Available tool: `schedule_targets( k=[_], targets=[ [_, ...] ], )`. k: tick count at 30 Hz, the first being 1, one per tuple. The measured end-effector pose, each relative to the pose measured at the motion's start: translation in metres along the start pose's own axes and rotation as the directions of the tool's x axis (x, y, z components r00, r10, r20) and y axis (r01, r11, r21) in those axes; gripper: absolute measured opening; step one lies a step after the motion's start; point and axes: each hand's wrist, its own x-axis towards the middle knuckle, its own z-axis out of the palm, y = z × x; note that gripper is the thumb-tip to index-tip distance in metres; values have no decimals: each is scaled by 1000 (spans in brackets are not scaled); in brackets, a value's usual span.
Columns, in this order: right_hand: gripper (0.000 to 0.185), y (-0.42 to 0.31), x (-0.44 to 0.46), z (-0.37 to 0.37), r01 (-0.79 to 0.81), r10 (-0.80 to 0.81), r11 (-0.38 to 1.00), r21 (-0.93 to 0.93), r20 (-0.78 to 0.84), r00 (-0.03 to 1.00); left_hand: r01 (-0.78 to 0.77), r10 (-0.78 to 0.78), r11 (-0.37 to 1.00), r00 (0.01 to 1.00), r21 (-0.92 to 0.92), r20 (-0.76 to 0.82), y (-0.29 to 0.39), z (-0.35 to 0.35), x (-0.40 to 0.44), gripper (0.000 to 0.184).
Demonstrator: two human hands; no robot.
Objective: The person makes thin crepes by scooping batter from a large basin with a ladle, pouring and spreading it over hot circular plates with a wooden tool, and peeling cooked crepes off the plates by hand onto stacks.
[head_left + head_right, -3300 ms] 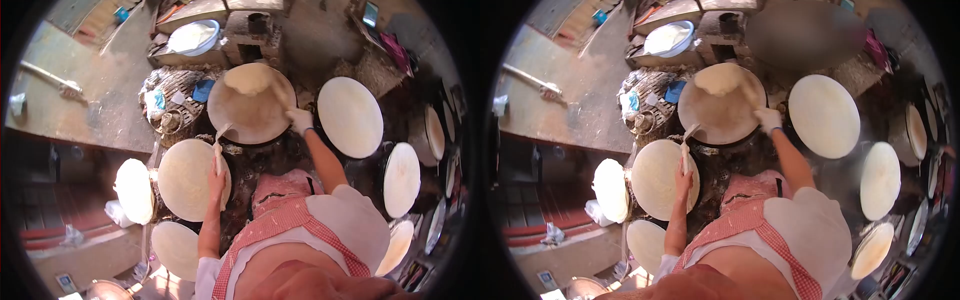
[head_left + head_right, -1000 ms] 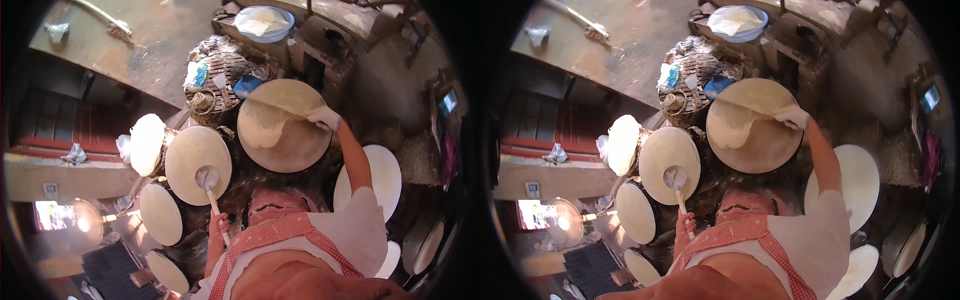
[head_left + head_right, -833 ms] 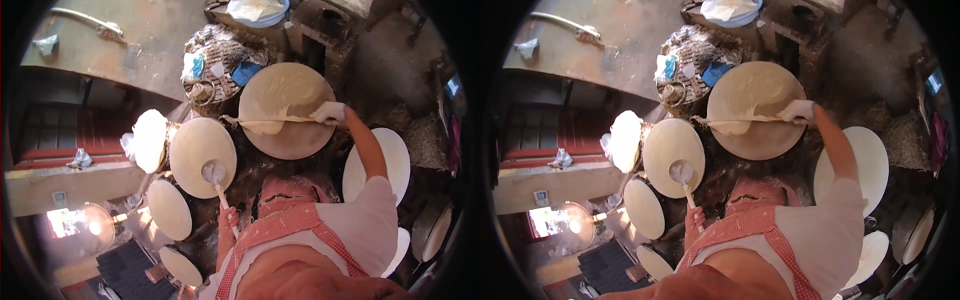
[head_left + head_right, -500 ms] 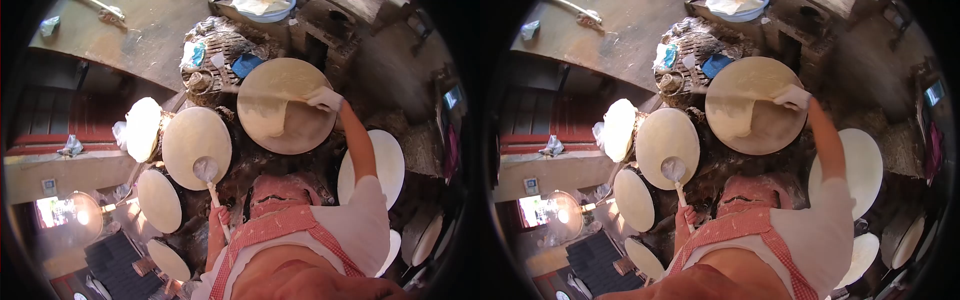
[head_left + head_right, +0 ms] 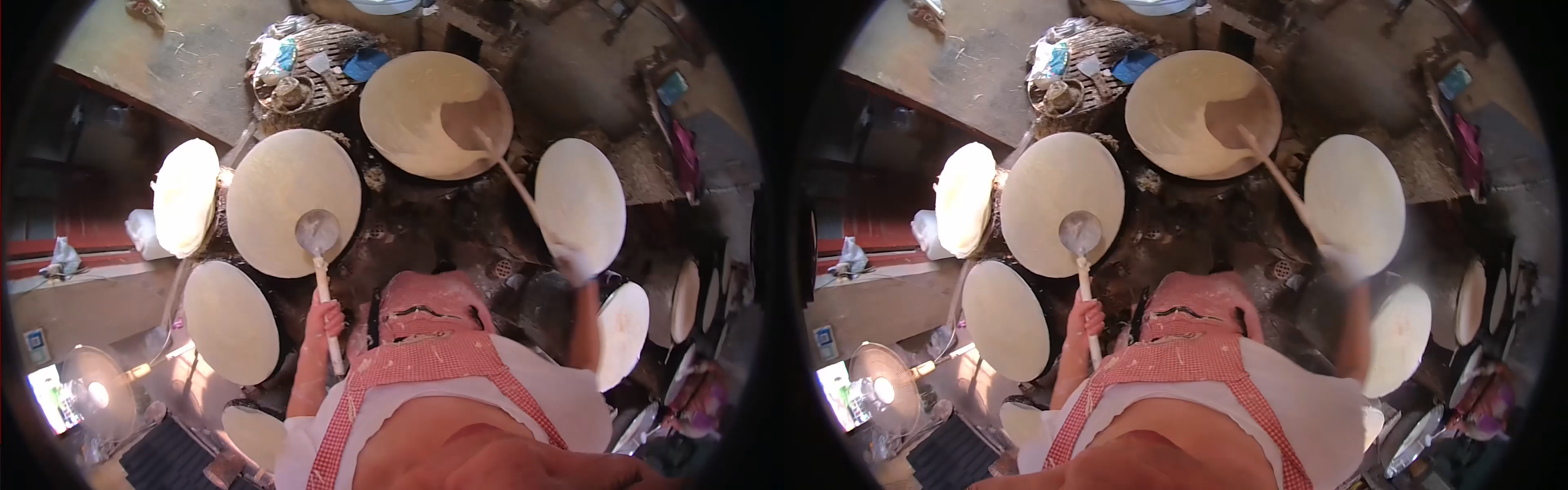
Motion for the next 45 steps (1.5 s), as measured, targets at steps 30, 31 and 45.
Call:
schedule_targets(
  k=[30,31,45],
  targets=[
    [38,-45,37,229,423,-691,499,-756,-52,721,240,-88,914,904,-326,419,-54,3,-44,53],
    [37,-32,25,232,399,-669,341,-851,79,739,232,-96,920,915,-316,392,-53,10,-41,55],
    [34,35,19,172,329,-576,614,-718,-122,808,289,-277,951,954,-111,113,-49,46,15,35]
  ],
)
